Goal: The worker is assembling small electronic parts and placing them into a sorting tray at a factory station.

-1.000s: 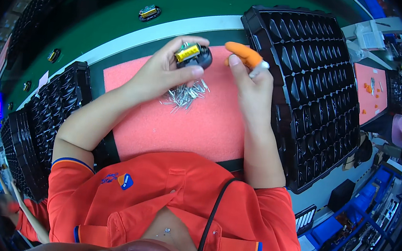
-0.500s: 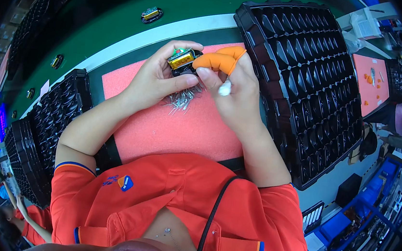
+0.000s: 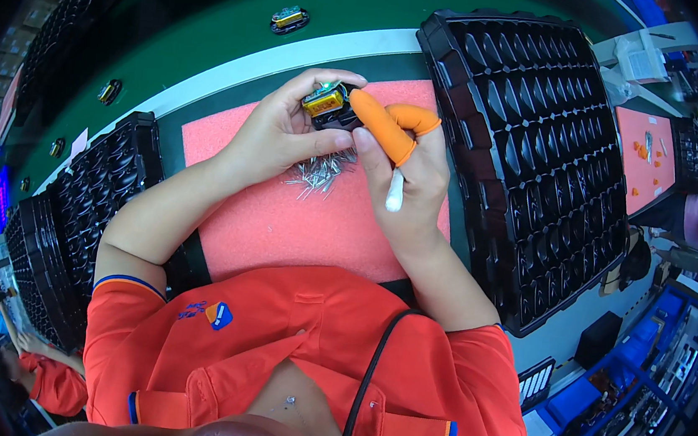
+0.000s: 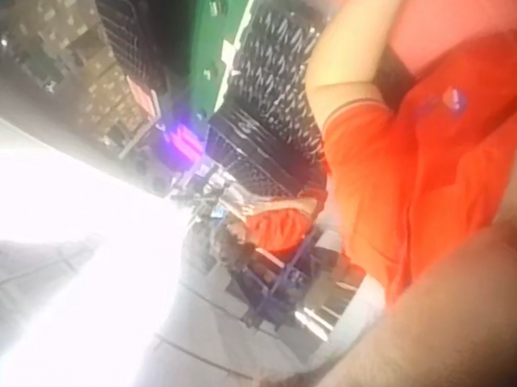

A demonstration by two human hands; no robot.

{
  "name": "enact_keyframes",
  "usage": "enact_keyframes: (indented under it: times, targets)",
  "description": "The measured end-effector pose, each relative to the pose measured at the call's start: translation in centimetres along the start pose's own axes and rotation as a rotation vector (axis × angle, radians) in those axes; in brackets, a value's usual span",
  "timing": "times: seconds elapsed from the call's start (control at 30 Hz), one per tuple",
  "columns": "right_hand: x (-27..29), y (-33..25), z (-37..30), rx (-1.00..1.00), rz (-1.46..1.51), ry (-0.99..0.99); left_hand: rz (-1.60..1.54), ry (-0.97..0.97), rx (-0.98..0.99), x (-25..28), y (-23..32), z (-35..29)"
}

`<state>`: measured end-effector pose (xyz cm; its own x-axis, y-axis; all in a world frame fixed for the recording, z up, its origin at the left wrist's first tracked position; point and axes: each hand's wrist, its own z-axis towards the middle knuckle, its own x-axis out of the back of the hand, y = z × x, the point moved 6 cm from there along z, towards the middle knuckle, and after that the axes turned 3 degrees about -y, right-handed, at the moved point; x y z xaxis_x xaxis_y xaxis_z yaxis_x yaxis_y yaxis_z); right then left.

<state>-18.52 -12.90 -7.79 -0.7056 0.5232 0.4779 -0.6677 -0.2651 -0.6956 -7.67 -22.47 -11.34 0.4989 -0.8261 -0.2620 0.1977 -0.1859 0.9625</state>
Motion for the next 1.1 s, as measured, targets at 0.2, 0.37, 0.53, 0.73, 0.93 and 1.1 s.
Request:
enact_keyframes:
  times: [0.2,0.37,0.53,0.73,0.93,1.1]
  targets:
    - [-1.2,0.0,-0.9,0.031,0.022,0.049,0.122,0.043,0.035,0.3,0.0,-0.6]
    - [-1.4,0.1,-0.8,0.04,-0.037,0.005,0.237,0.084,0.023,0.8,0.2,-0.8]
    - [-1.2,0.3,-1.0,-0.006,0.022,-0.037,0.202,0.068,0.05,0.5,0.2,-1.0]
    - [-0.7,-0.5,-0.9,0.073,0.033,0.046,0.187,0.058,0.006,0.1,0.9,-1.1]
    - [-1.2,-0.5,-1.6,0.076,0.064,0.056,0.377,0.077,-0.058,0.1,1.4,-1.5]
    - [-1.8,-0.3,-2.4,0.069,0.037,0.11,0.434,0.09,-0.059,-0.1,1.6,-1.4]
